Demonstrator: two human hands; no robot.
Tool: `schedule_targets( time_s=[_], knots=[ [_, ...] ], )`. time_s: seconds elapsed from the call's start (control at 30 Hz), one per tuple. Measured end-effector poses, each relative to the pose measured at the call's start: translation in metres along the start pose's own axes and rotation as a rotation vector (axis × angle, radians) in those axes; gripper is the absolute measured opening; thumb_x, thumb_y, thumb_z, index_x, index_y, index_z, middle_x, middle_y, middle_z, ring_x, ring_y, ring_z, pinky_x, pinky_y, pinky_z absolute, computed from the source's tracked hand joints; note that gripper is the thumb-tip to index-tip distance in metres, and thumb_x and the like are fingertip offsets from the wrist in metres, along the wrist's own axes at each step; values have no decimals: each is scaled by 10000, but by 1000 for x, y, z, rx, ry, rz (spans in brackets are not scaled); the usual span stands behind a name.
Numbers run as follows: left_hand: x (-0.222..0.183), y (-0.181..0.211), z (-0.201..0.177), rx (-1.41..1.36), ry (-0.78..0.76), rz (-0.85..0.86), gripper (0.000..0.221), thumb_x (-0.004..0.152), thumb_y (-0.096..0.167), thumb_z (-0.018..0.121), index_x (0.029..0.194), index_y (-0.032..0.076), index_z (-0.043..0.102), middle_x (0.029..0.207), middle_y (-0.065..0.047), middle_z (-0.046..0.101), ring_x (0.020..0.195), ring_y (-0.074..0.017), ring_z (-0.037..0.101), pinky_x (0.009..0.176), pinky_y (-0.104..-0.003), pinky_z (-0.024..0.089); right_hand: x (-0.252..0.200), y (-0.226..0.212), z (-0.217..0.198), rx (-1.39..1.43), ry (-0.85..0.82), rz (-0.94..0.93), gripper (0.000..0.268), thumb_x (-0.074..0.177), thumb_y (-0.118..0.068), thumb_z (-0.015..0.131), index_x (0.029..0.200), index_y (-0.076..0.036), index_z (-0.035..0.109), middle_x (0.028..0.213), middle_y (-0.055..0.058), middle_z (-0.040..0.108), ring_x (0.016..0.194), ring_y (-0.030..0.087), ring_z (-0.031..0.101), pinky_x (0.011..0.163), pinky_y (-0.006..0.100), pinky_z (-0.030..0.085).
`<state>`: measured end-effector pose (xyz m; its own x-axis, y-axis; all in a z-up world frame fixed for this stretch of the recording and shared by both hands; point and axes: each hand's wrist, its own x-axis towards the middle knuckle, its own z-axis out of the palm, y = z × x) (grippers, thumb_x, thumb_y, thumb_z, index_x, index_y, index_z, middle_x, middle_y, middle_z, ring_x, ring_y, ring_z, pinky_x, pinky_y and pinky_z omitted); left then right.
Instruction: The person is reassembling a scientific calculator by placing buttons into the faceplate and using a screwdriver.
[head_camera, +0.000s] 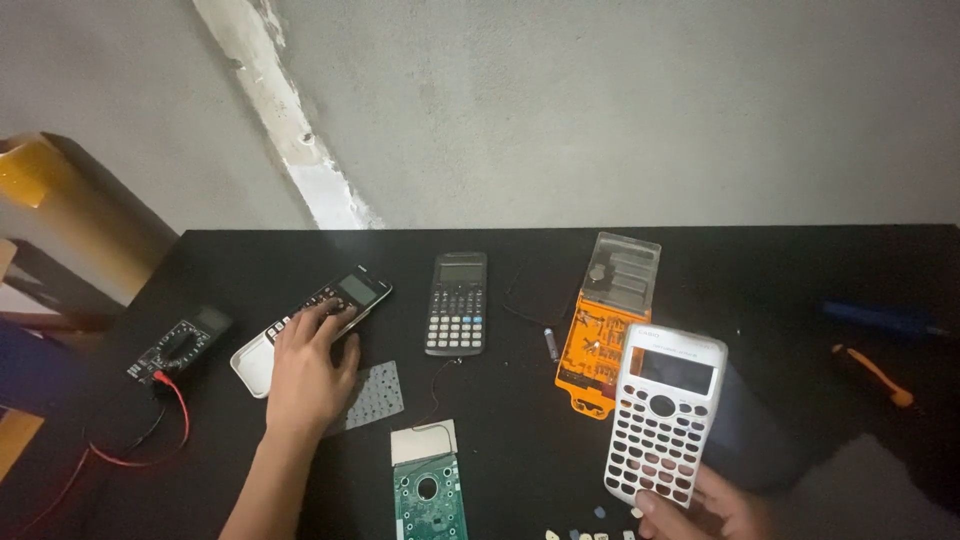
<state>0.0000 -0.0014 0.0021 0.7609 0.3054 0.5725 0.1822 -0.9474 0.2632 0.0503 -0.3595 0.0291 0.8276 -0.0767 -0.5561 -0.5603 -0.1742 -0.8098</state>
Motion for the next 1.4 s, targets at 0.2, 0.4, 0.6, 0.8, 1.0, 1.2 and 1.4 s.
schedule_targets(
  time_s=[0.2,0.4,0.6,0.8,1.0,1.2,1.4],
  knots=[
    [-2,-6,5,-2,34,23,329,792,175,545,1100,64,572,1139,-112,534,1054,-307,471,912,-440,356,-12,-13,1,-72,16,30,328,717,109,699,1027,5,713,918,221,733,699,350,640,696,395,506],
    [-2,-7,5,27,3,9,348,783,191,546,1106,64,567,1152,-131,521,1041,-317,464,884,-438,357,5,6,-3,46,-7,-67,380,684,181,684,1041,51,705,841,302,717,694,391,642,686,412,494],
    [-2,-7,5,-3,15,-9,341,782,228,533,1096,98,564,1142,-93,524,1046,-298,466,874,-426,350,0,4,1,89,15,-108,386,682,178,664,1045,45,684,905,268,711,714,380,639,702,399,490],
    [1,-4,2,-3,3,-44,333,769,257,552,1072,121,578,1122,-79,539,1033,-278,480,867,-416,353,-13,-18,2,116,-11,53,346,763,207,598,1080,79,650,988,296,685,799,435,621,751,468,481],
    [0,-5,3,-29,9,-58,327,773,265,543,1059,113,585,1125,-77,537,1052,-272,475,894,-416,350,2,-10,-6,102,-20,60,321,788,154,586,1092,72,643,969,300,678,755,429,599,706,460,467],
    [1,-3,2,-16,-18,-80,336,776,269,552,1072,115,584,1123,-79,534,1058,-275,469,893,-425,348,15,-2,-13,80,-35,66,298,818,90,572,1108,64,634,947,305,670,701,422,572,653,451,449],
    [1,-3,1,-13,-18,-78,331,776,270,554,1064,111,584,1117,-75,532,1041,-278,474,892,-419,348,20,1,-16,24,-36,45,315,811,54,586,1122,32,637,953,285,678,726,403,586,666,432,448]
  ],
)
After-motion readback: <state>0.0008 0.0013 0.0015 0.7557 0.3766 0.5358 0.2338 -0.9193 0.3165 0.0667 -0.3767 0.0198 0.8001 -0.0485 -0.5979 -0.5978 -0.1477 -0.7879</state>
